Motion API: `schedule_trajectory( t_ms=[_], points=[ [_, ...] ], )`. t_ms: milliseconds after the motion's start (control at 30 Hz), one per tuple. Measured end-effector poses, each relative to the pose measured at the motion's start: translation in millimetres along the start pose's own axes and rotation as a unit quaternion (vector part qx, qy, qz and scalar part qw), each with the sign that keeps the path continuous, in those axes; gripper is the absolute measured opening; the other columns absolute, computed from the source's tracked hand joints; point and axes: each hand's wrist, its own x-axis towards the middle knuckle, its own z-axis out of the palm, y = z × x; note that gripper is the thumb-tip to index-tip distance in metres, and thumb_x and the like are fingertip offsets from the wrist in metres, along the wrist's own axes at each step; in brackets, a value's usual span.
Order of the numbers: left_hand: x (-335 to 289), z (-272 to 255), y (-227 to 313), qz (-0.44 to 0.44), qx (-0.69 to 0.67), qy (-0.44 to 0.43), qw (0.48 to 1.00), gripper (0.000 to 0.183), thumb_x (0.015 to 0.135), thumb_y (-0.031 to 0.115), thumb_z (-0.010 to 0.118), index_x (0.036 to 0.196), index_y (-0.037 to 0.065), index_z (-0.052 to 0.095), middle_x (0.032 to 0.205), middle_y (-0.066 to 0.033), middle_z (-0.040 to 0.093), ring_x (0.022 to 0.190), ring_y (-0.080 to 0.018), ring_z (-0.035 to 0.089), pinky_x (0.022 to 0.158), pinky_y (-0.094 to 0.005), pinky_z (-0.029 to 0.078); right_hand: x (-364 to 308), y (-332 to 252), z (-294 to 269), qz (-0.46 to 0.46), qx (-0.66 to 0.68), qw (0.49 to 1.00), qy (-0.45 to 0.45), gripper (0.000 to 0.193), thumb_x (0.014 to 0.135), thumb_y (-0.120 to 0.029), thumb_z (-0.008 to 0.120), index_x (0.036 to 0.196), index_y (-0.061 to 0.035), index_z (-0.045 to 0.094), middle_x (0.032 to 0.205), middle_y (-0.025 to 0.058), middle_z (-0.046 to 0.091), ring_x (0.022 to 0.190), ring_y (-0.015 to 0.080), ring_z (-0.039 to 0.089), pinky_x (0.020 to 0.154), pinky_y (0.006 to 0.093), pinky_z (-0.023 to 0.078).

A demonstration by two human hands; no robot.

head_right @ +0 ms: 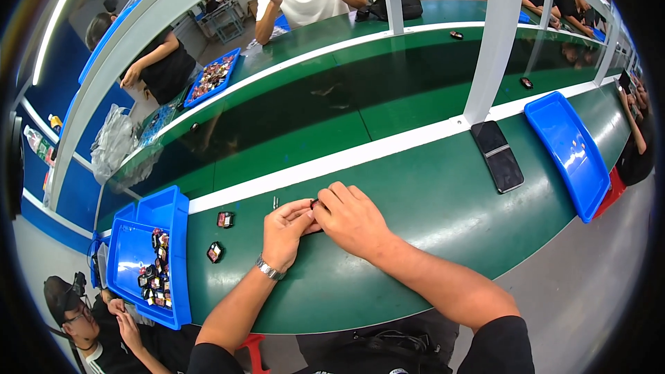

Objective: Assembling small electronic components or watches at a factory assembly line workstation.

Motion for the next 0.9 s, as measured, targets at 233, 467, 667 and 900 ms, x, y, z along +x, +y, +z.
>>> schedule_trajectory(
  t_ms=[233, 467, 667, 900],
  points=[
    [0, -3, -7, 0.037, 0.033, 0.010, 0.999, 0.022, 0.094, 0.000, 0.062, 0.115, -0.008, 0.063, 0.104, -0.0136, 0.070, 0.083, -0.0169, 0.070, 0.075, -0.0279, 0.060, 0, -3, 0, 0.085, 0.122, 0.989, -0.007, 0.009, 0.078, -0.006, 0.073, 0.085, -0.0046, 0.067, 0.103, 0.0059, 0.062, 0.090, 0.0237, 0.062, 0.068, 0.0349, 0.055],
    [-1, -4, -11, 0.059, 0.059, 0.002, 0.997, 0.023, 0.095, -0.001, 0.061, 0.116, -0.009, 0.063, 0.105, -0.0135, 0.070, 0.083, -0.0162, 0.070, 0.074, -0.0272, 0.060, 2, -4, 2, 0.172, 0.260, 0.950, 0.022, 0.013, 0.080, 0.001, 0.072, 0.091, -0.0025, 0.067, 0.101, 0.0084, 0.063, 0.082, 0.0213, 0.064, 0.067, 0.0317, 0.055],
    [-2, -1, -11, 0.076, 0.080, 0.000, 0.994, 0.023, 0.094, -0.002, 0.061, 0.116, -0.009, 0.063, 0.105, -0.0134, 0.070, 0.084, -0.0160, 0.070, 0.074, -0.0270, 0.059, 4, -1, 2, 0.316, 0.362, 0.876, -0.043, 0.017, 0.084, 0.001, 0.070, 0.100, 0.0002, 0.064, 0.093, 0.0114, 0.065, 0.075, 0.0193, 0.067, 0.068, 0.0291, 0.057],
    [-3, 1, -15, 0.121, 0.137, 0.046, 0.982, 0.021, 0.093, -0.001, 0.062, 0.112, -0.010, 0.064, 0.099, -0.0124, 0.072, 0.085, -0.0138, 0.071, 0.074, -0.0269, 0.060, 2, -7, 2, 0.261, 0.325, 0.908, -0.034, 0.014, 0.082, 0.000, 0.071, 0.094, -0.0005, 0.064, 0.090, 0.0106, 0.064, 0.073, 0.0201, 0.068, 0.066, 0.0300, 0.058]
  ],
)
